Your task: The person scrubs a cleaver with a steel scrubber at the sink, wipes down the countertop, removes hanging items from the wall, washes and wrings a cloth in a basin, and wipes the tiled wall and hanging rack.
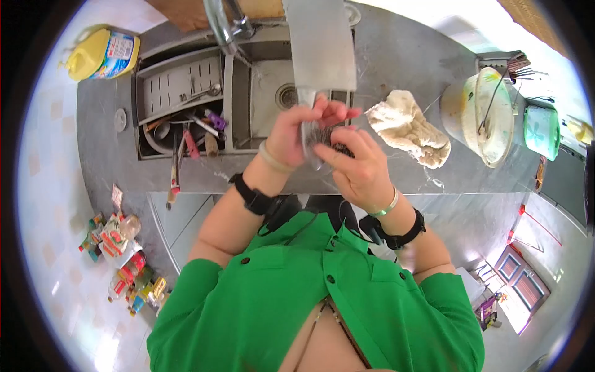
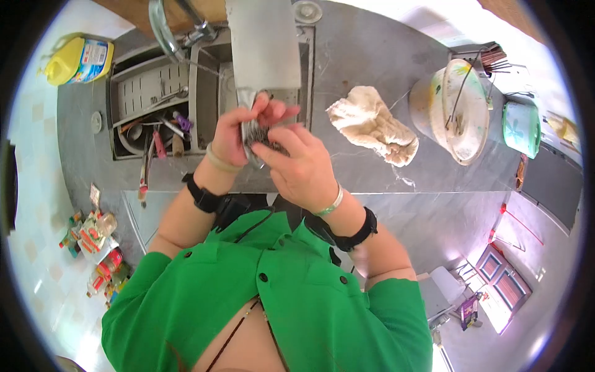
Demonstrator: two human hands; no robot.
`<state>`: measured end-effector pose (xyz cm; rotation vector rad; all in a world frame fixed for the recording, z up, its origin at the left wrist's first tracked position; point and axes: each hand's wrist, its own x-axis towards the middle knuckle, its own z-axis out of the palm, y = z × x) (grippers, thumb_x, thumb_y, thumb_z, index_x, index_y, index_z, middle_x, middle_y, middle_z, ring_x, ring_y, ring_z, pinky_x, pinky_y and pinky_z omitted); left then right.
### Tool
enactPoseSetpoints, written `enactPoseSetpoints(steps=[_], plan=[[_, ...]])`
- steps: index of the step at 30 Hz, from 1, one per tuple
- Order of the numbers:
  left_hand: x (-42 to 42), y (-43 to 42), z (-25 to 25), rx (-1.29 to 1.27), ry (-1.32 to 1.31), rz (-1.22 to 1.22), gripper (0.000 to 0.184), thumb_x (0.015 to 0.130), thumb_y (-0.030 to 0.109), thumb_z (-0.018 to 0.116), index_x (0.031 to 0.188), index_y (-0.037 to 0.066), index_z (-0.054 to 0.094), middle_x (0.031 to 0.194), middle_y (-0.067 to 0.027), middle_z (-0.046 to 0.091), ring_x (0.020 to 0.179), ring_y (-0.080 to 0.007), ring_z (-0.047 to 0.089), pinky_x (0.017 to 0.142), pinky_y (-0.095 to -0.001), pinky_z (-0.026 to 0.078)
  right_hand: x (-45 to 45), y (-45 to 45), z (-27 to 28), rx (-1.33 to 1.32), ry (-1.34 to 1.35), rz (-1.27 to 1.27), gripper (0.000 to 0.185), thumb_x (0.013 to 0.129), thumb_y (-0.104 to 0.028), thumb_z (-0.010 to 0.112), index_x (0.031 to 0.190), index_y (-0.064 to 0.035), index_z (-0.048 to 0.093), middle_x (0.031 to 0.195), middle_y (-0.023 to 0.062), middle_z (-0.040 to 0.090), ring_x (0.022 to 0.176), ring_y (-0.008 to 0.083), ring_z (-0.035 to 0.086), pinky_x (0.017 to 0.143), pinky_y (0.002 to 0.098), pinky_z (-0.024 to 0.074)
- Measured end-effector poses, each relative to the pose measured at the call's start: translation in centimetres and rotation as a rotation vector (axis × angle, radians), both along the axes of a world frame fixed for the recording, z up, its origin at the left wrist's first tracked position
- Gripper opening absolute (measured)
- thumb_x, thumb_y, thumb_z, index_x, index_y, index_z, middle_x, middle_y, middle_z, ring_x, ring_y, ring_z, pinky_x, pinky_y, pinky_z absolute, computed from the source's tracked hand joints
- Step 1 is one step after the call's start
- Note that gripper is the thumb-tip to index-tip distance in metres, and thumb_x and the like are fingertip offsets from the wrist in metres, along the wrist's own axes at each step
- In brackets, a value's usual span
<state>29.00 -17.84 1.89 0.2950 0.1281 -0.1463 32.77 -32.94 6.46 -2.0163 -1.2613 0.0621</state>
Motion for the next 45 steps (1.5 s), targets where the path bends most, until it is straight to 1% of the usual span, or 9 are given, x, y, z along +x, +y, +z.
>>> enactPoseSetpoints(steps=[5,8,9,13,23,27,31,37,45], plan=[[-2.4,-0.3,-1.2,-0.111,0.100,-0.058,0.012,0.075,0.014,0.052,0.077,0.010,0.040,0.073,-0.0036,0.045,0.082,-0.0174,0.052,0.056,-0.0269,0.045,3.7,-1.5,0.9,-0.012,0.008,-0.047,0.040,0.059,-0.001,0.056,0.096,-0.0105,0.065,0.095,0.0072,0.056,0.079,0.0258,0.053,0.070,0.0353,0.0462],[-3.8,0.7,-1.2,-0.222,0.106,-0.223,0.010,0.078,0.014,0.050,0.077,0.012,0.041,0.065,-0.0011,0.040,0.059,-0.0156,0.046,0.056,-0.0289,0.039,5.6,-0.4,0.1,-0.056,-0.167,0.064,0.036,0.061,-0.003,0.058,0.095,-0.0116,0.065,0.097,0.0077,0.057,0.079,0.0264,0.053,0.069,0.0348,0.0452],[-4.1,0.8,-1.0,-0.249,0.118,-0.239,0.010,0.078,0.011,0.049,0.078,0.013,0.039,0.057,0.0009,0.035,0.044,-0.0110,0.038,0.042,-0.0272,0.032,6.9,-0.1,-1.2,-0.057,-0.220,0.071,0.034,0.062,-0.003,0.058,0.094,-0.0118,0.065,0.097,0.0078,0.057,0.079,0.0263,0.053,0.069,0.0347,0.0449],[-5.5,1.6,-1.0,-0.352,0.130,-0.264,0.008,0.080,0.007,0.044,0.080,0.011,0.037,0.053,-0.0003,0.037,0.036,-0.0100,0.034,0.035,-0.0253,0.029,10.0,1.1,-2.3,-0.114,-0.328,0.035,0.029,0.064,-0.004,0.057,0.091,-0.0127,0.065,0.095,0.0067,0.057,0.078,0.0251,0.053,0.068,0.0349,0.0438],[-8.1,3.7,-0.2,-0.262,0.228,-0.298,0.014,0.075,0.003,0.048,0.081,0.009,0.037,0.048,-0.0022,0.036,0.031,-0.0105,0.036,0.031,-0.0254,0.026,13.4,2.3,-1.2,-0.086,-0.397,-0.106,0.035,0.064,-0.001,0.057,0.095,-0.0121,0.065,0.095,0.0056,0.058,0.076,0.0244,0.053,0.069,0.0341,0.0462],[-8.4,4.1,0.6,-0.245,0.255,-0.307,0.014,0.074,0.002,0.048,0.081,0.009,0.038,0.048,-0.0023,0.036,0.031,-0.0105,0.035,0.031,-0.0254,0.025,8.4,4.3,-0.2,-0.078,-0.169,0.293,0.035,0.063,-0.001,0.059,0.097,-0.0102,0.065,0.100,0.0054,0.058,0.081,0.0265,0.053,0.074,0.0354,0.0459],[-9.5,5.1,-0.5,-0.233,0.219,-0.328,0.010,0.080,0.007,0.049,0.085,0.009,0.041,0.050,-0.0023,0.037,0.034,-0.0101,0.037,0.033,-0.0252,0.028,14.8,4.0,-4.5,-0.198,-0.298,0.043,0.039,0.065,-0.001,0.060,0.102,-0.0099,0.063,0.101,0.0089,0.057,0.086,0.0284,0.054,0.078,0.0339,0.0455],[-8.8,6.1,2.9,0.448,0.448,-0.257,0.020,0.093,0.025,0.044,0.091,0.005,0.046,0.061,-0.0031,0.046,0.046,-0.0099,0.044,0.042,-0.0229,0.036,10.3,4.0,0.8,0.129,0.128,-0.288,0.038,0.067,0.000,0.053,0.104,-0.0043,0.060,0.105,0.0151,0.057,0.097,0.0309,0.055,0.087,0.0386,0.0438],[-8.9,3.1,-1.0,0.969,0.370,-0.194,0.025,0.086,0.007,0.054,0.105,-0.002,0.040,0.066,-0.0060,0.057,0.053,-0.0133,0.059,0.046,-0.0260,0.047,0.2,7.5,1.4,-0.090,0.036,0.237,0.035,0.062,-0.002,0.060,0.097,-0.0025,0.058,0.101,0.0113,0.056,0.085,0.0277,0.052,0.077,0.0358,0.0449]])
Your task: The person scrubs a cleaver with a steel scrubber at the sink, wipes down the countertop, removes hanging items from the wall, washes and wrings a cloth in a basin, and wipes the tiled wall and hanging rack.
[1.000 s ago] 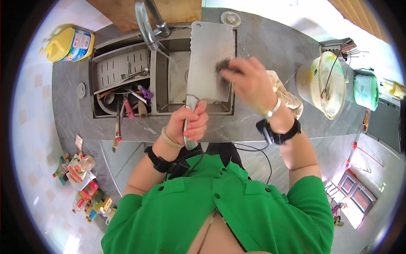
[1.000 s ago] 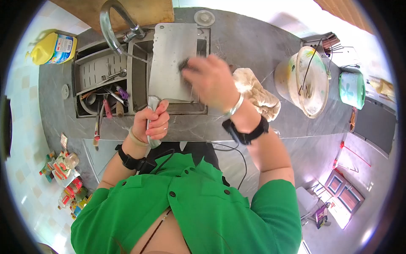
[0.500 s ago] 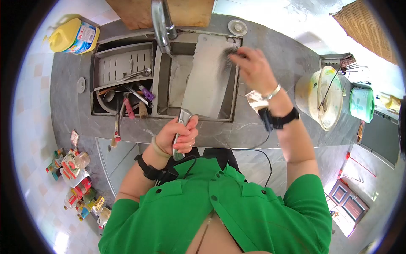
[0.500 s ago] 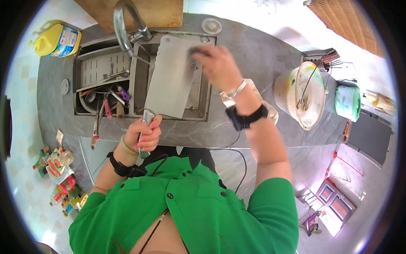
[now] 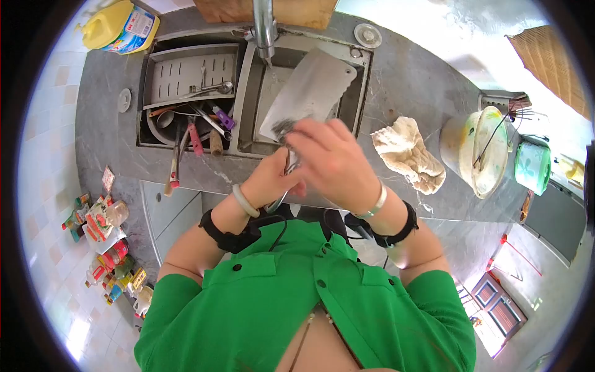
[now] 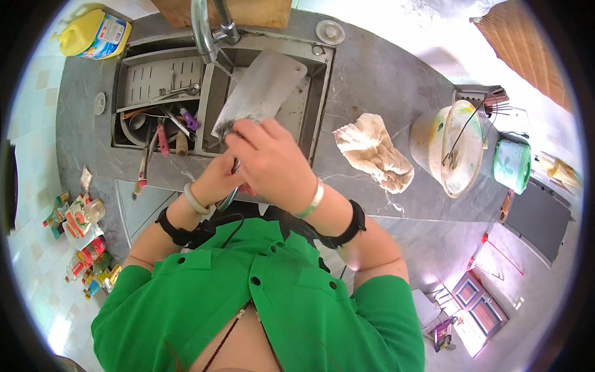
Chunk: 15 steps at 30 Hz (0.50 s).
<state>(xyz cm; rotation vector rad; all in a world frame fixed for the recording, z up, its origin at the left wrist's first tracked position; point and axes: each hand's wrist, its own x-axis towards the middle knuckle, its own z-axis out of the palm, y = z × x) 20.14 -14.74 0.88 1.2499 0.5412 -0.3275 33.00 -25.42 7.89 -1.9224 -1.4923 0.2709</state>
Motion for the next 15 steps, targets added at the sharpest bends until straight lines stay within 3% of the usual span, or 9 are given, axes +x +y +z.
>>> enactPoseSetpoints(steps=[2,5,7,9,11,12,15], plan=[[0.1,0.2,0.8,0.119,0.035,-0.122,0.026,0.085,0.008,0.056,0.103,-0.002,0.041,0.065,-0.0076,0.057,0.049,-0.0139,0.057,0.043,-0.0273,0.046,0.1,0.1,-1.5,-0.032,-0.043,0.091,0.035,0.062,-0.004,0.060,0.096,-0.0023,0.059,0.102,0.0115,0.055,0.085,0.0291,0.051,0.075,0.0345,0.0445],[0.0,0.1,1.7,0.247,0.082,-0.253,0.028,0.082,0.009,0.059,0.100,-0.002,0.041,0.064,-0.0098,0.057,0.044,-0.0150,0.056,0.040,-0.0290,0.045,5.3,-0.6,-4.5,-0.145,-0.293,-0.064,0.025,0.063,-0.004,0.059,0.088,-0.0019,0.058,0.098,0.0126,0.055,0.082,0.0298,0.052,0.076,0.0353,0.0454],[-0.4,-0.3,1.9,0.308,0.074,-0.295,0.029,0.081,0.010,0.060,0.098,-0.003,0.040,0.063,-0.0120,0.057,0.042,-0.0165,0.055,0.040,-0.0304,0.045,9.2,-1.2,-6.5,-0.001,-0.220,-0.313,0.025,0.063,-0.003,0.058,0.088,-0.0009,0.059,0.093,0.0144,0.057,0.083,0.0314,0.053,0.076,0.0381,0.0462],[-0.2,-0.3,1.8,0.379,0.016,-0.307,0.028,0.080,0.011,0.060,0.095,-0.003,0.040,0.062,-0.0151,0.057,0.041,-0.0188,0.055,0.041,-0.0320,0.045,5.0,-0.4,-6.6,-0.033,-0.165,-0.232,0.024,0.064,-0.001,0.056,0.088,-0.0006,0.060,0.089,0.0140,0.058,0.084,0.0314,0.054,0.074,0.0399,0.0458],[-0.4,-0.2,0.8,0.546,-0.110,-0.328,0.030,0.079,0.012,0.060,0.094,-0.004,0.039,0.064,-0.0199,0.057,0.046,-0.0277,0.057,0.045,-0.0366,0.046,0.0,0.4,-4.3,-0.025,-0.070,0.008,0.022,0.064,0.000,0.055,0.085,-0.0002,0.060,0.089,0.0150,0.058,0.085,0.0322,0.055,0.073,0.0397,0.0456],[-0.4,0.0,0.3,0.631,-0.176,-0.341,0.031,0.078,0.013,0.060,0.093,-0.004,0.039,0.065,-0.0223,0.057,0.049,-0.0322,0.058,0.048,-0.0389,0.047,0.4,0.3,-4.2,0.041,-0.182,0.046,0.019,0.063,-0.001,0.056,0.082,-0.0009,0.060,0.090,0.0139,0.057,0.087,0.0315,0.055,0.074,0.0386,0.0455],[-0.5,0.7,0.2,0.774,-0.192,-0.407,0.032,0.076,0.014,0.060,0.092,-0.003,0.039,0.069,-0.0276,0.056,0.066,-0.0433,0.057,0.057,-0.0456,0.046,7.5,-0.9,-7.5,-0.014,-0.108,-0.432,0.017,0.063,-0.003,0.059,0.080,-0.0018,0.060,0.090,0.0115,0.056,0.087,0.0304,0.054,0.076,0.0379,0.0450]])
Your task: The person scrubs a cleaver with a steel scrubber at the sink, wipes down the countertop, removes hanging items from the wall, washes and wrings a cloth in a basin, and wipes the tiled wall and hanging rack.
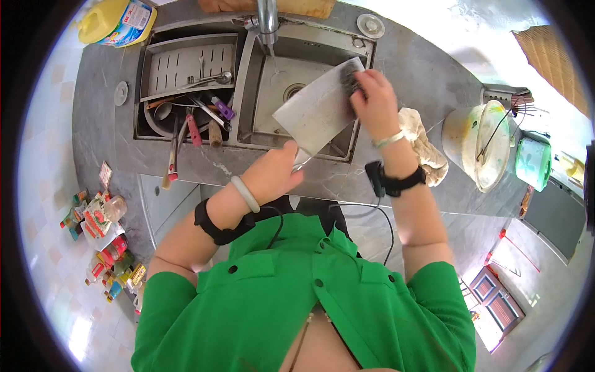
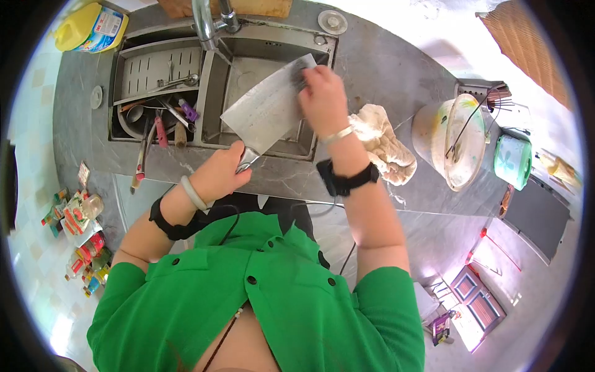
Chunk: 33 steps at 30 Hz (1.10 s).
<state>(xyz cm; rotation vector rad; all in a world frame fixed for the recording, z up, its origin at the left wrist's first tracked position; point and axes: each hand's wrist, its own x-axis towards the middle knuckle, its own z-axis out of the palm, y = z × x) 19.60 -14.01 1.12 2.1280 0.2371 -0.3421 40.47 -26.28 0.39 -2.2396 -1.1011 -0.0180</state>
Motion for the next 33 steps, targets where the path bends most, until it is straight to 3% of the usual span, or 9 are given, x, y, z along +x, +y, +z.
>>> enactPoseSetpoints(steps=[4,9,12,13,17,21,25,28,33], plan=[[0.7,0.7,0.0,0.053,0.109,-0.052,0.034,0.075,0.016,0.060,0.093,-0.004,0.040,0.074,-0.0285,0.057,0.076,-0.0461,0.056,0.065,-0.0492,0.045,-7.2,2.0,0.5,0.004,0.131,0.334,0.031,0.069,-0.003,0.056,0.099,-0.0001,0.060,0.103,0.0193,0.057,0.093,0.0345,0.056,0.085,0.0389,0.0457],[1.2,1.7,1.0,0.112,0.125,-0.071,0.035,0.074,0.016,0.061,0.093,-0.005,0.040,0.073,-0.0278,0.057,0.074,-0.0459,0.056,0.064,-0.0497,0.046,1.1,1.1,-1.8,-0.028,0.134,-0.041,0.033,0.066,-0.003,0.056,0.099,-0.0025,0.060,0.095,0.0162,0.058,0.091,0.0314,0.056,0.082,0.0393,0.0460],[1.6,1.9,0.4,0.128,0.108,-0.079,0.036,0.074,0.016,0.061,0.094,-0.005,0.040,0.074,-0.0273,0.058,0.073,-0.0452,0.057,0.065,-0.0495,0.046,-5.6,3.6,-0.8,0.069,0.031,0.308,0.032,0.068,-0.002,0.055,0.100,-0.0006,0.059,0.096,0.0174,0.057,0.089,0.0330,0.056,0.081,0.0383,0.0463],[1.6,1.9,0.5,0.134,0.112,-0.089,0.036,0.074,0.016,0.062,0.095,-0.004,0.040,0.074,-0.0271,0.058,0.073,-0.0449,0.057,0.064,-0.0495,0.046,-7.8,4.2,2.2,0.044,0.201,0.377,0.032,0.069,-0.002,0.054,0.100,-0.0001,0.059,0.098,0.0180,0.057,0.089,0.0340,0.056,0.081,0.0395,0.0462],[2.1,3.1,0.5,0.173,0.113,-0.122,0.036,0.074,0.017,0.062,0.096,-0.003,0.041,0.074,-0.0264,0.059,0.074,-0.0442,0.057,0.064,-0.0491,0.046,-0.8,3.1,-1.9,0.033,0.157,0.019,0.033,0.068,-0.001,0.054,0.100,-0.0027,0.060,0.104,0.0166,0.055,0.093,0.0348,0.055,0.082,0.0393,0.0458],[2.7,4.3,0.3,0.207,0.132,-0.236,0.037,0.074,0.017,0.062,0.097,-0.003,0.042,0.075,-0.0254,0.059,0.075,-0.0440,0.057,0.065,-0.0484,0.047,-7.2,5.7,0.2,0.092,0.169,0.411,0.030,0.070,0.001,0.053,0.100,-0.0017,0.060,0.104,0.0181,0.055,0.089,0.0343,0.056,0.077,0.0385,0.0474],[2.8,5.1,0.8,0.171,0.123,-0.167,0.035,0.073,0.016,0.062,0.095,-0.004,0.044,0.075,-0.0252,0.059,0.076,-0.0437,0.058,0.067,-0.0476,0.047,-3.5,6.2,-1.7,0.182,0.235,0.099,0.031,0.067,-0.002,0.058,0.097,-0.0042,0.059,0.101,0.0143,0.054,0.088,0.0336,0.053,0.078,0.0386,0.0449],[3.0,5.7,0.3,0.129,0.101,-0.153,0.033,0.072,0.015,0.061,0.093,-0.005,0.046,0.075,-0.0256,0.059,0.075,-0.0436,0.058,0.067,-0.0473,0.047,-7.1,6.1,0.1,0.132,0.134,0.417,0.030,0.068,0.000,0.057,0.098,-0.0032,0.060,0.100,0.0150,0.054,0.085,0.0345,0.053,0.076,0.0404,0.0454],[2.7,6.7,0.2,0.119,0.150,-0.127,0.031,0.071,0.015,0.060,0.090,-0.006,0.046,0.073,-0.0267,0.058,0.075,-0.0439,0.058,0.067,-0.0469,0.048,0.9,3.9,-5.6,-0.002,0.132,-0.074,0.036,0.068,0.002,0.054,0.102,-0.0058,0.061,0.106,0.0145,0.056,0.095,0.0307,0.055,0.085,0.0378,0.0439]])
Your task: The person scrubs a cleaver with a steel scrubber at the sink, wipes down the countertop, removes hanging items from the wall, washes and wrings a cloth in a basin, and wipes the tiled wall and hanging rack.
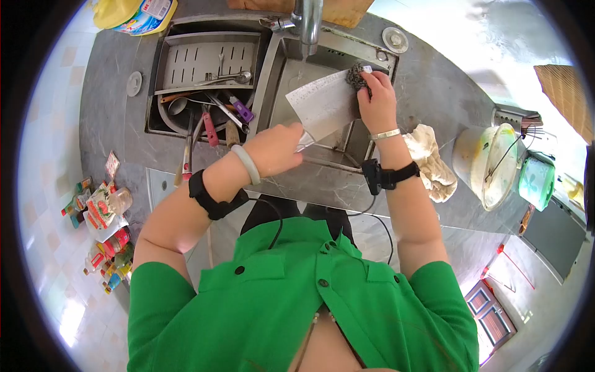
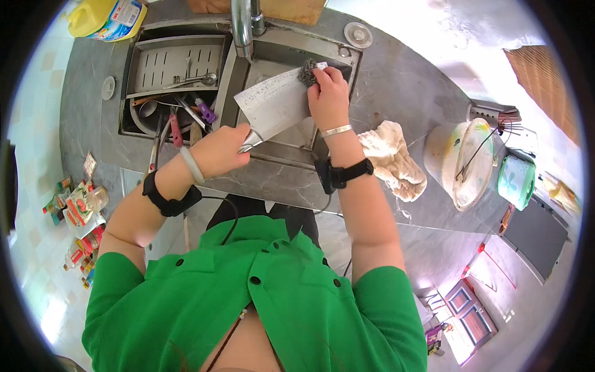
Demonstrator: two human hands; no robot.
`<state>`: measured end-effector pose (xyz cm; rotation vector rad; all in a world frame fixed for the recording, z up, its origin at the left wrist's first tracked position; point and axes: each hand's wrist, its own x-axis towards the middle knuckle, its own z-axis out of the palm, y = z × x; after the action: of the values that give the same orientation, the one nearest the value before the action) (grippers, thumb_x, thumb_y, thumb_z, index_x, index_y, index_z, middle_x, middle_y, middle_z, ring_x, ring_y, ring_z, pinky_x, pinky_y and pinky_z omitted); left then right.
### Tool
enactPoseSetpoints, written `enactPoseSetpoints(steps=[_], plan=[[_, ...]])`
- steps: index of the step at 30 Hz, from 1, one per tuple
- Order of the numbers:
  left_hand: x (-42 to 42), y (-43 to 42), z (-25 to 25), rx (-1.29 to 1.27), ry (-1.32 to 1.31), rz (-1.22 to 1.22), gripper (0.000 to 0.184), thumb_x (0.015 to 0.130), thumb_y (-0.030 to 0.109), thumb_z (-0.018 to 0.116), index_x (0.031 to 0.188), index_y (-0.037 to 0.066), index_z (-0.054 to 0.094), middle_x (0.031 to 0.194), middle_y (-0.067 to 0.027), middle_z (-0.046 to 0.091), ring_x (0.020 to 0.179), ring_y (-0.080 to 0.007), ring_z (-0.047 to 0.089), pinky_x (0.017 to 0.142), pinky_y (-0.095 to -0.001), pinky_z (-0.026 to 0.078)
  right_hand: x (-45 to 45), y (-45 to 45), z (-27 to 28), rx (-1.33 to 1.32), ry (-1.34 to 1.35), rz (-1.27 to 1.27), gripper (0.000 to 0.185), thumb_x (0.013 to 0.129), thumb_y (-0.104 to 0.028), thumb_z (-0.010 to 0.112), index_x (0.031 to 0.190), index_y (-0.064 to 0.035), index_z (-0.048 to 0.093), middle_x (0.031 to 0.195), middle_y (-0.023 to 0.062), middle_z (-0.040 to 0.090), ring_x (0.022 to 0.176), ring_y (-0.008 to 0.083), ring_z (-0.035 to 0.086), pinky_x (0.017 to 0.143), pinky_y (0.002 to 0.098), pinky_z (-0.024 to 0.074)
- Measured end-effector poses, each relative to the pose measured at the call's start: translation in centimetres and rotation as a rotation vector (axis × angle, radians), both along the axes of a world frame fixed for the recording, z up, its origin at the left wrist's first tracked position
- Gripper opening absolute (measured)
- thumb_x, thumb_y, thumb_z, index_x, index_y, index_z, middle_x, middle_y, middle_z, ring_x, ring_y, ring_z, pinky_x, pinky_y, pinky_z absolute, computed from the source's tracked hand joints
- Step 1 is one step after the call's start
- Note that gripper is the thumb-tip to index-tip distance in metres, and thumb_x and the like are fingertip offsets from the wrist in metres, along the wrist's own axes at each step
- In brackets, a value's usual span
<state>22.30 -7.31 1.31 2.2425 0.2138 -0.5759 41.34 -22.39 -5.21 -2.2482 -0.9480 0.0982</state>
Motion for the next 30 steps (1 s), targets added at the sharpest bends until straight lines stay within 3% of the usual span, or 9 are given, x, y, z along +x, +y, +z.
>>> enactPoseSetpoints(steps=[4,8,9,12,16,19,21,26,30], plan=[[-0.1,1.2,-1.5,0.042,-0.022,-0.018,0.027,0.072,0.013,0.059,0.086,-0.006,0.046,0.068,-0.0251,0.058,0.065,-0.0385,0.061,0.063,-0.0437,0.049,-7.7,3.6,2.2,0.170,0.101,0.338,0.033,0.068,-0.005,0.055,0.101,-0.0052,0.061,0.102,0.0153,0.057,0.092,0.0342,0.053,0.084,0.0416,0.0423],[0.6,3.6,-0.6,0.079,0.097,-0.076,0.026,0.073,0.011,0.060,0.087,-0.007,0.047,0.066,-0.0230,0.059,0.056,-0.0319,0.062,0.059,-0.0402,0.050,-1.7,5.2,-5.8,0.076,-0.031,-0.060,0.031,0.068,-0.006,0.055,0.099,-0.0064,0.060,0.105,0.0126,0.056,0.095,0.0346,0.050,0.086,0.0433,0.0408],[0.9,4.2,-0.5,0.106,0.101,-0.110,0.026,0.073,0.011,0.060,0.087,-0.007,0.047,0.066,-0.0225,0.060,0.055,-0.0305,0.062,0.059,-0.0393,0.051,-2.6,6.2,-5.7,0.164,-0.039,0.017,0.031,0.068,-0.005,0.055,0.099,-0.0062,0.060,0.106,0.0130,0.056,0.096,0.0347,0.050,0.086,0.0433,0.0406],[2.8,6.1,0.6,0.078,0.175,-0.158,0.027,0.072,0.011,0.060,0.088,-0.008,0.049,0.068,-0.0222,0.061,0.057,-0.0309,0.063,0.060,-0.0386,0.051,-8.2,9.8,-1.9,0.385,0.038,0.238,0.031,0.069,-0.006,0.056,0.100,-0.0044,0.057,0.107,0.0151,0.054,0.098,0.0355,0.049,0.086,0.0436,0.0394],[3.8,8.1,-0.8,0.270,0.270,-0.268,0.026,0.072,0.013,0.062,0.087,-0.007,0.054,0.073,-0.0221,0.062,0.065,-0.0324,0.064,0.062,-0.0396,0.052,-3.1,8.7,-9.3,0.227,0.102,-0.115,0.032,0.069,-0.010,0.062,0.100,-0.0020,0.054,0.104,0.0185,0.052,0.100,0.0349,0.048,0.086,0.0425,0.0396],[5.2,9.0,-0.4,0.316,0.242,-0.311,0.028,0.071,0.015,0.063,0.087,-0.006,0.055,0.078,-0.0236,0.062,0.073,-0.0361,0.063,0.066,-0.0412,0.051,-4.0,11.0,-8.4,0.383,0.427,-0.038,0.035,0.070,-0.011,0.064,0.101,-0.0015,0.053,0.103,0.0194,0.051,0.099,0.0360,0.048,0.085,0.0411,0.0401],[5.7,9.2,-0.6,0.330,0.215,-0.327,0.029,0.070,0.016,0.063,0.087,-0.006,0.055,0.079,-0.0243,0.062,0.075,-0.0376,0.063,0.068,-0.0417,0.051,-6.6,11.7,-6.5,0.420,0.238,0.122,0.034,0.071,-0.013,0.066,0.100,-0.0018,0.053,0.102,0.0185,0.052,0.097,0.0367,0.049,0.085,0.0402,0.0402],[5.8,9.3,-0.9,0.339,0.220,-0.354,0.028,0.068,0.015,0.062,0.086,-0.006,0.057,0.078,-0.0251,0.062,0.076,-0.0386,0.062,0.069,-0.0422,0.051,-2.9,10.5,-9.4,0.254,0.247,-0.102,0.031,0.073,-0.014,0.066,0.100,-0.0022,0.055,0.100,0.0196,0.052,0.097,0.0377,0.049,0.084,0.0393,0.0403],[6.5,9.3,-0.8,0.306,0.266,-0.370,0.028,0.068,0.015,0.063,0.085,-0.005,0.058,0.080,-0.0250,0.062,0.077,-0.0382,0.062,0.071,-0.0421,0.050,-6.4,11.8,-6.0,0.486,0.244,0.139,0.026,0.071,-0.010,0.064,0.094,-0.0007,0.055,0.098,0.0203,0.054,0.095,0.0375,0.050,0.082,0.0417,0.0416]])
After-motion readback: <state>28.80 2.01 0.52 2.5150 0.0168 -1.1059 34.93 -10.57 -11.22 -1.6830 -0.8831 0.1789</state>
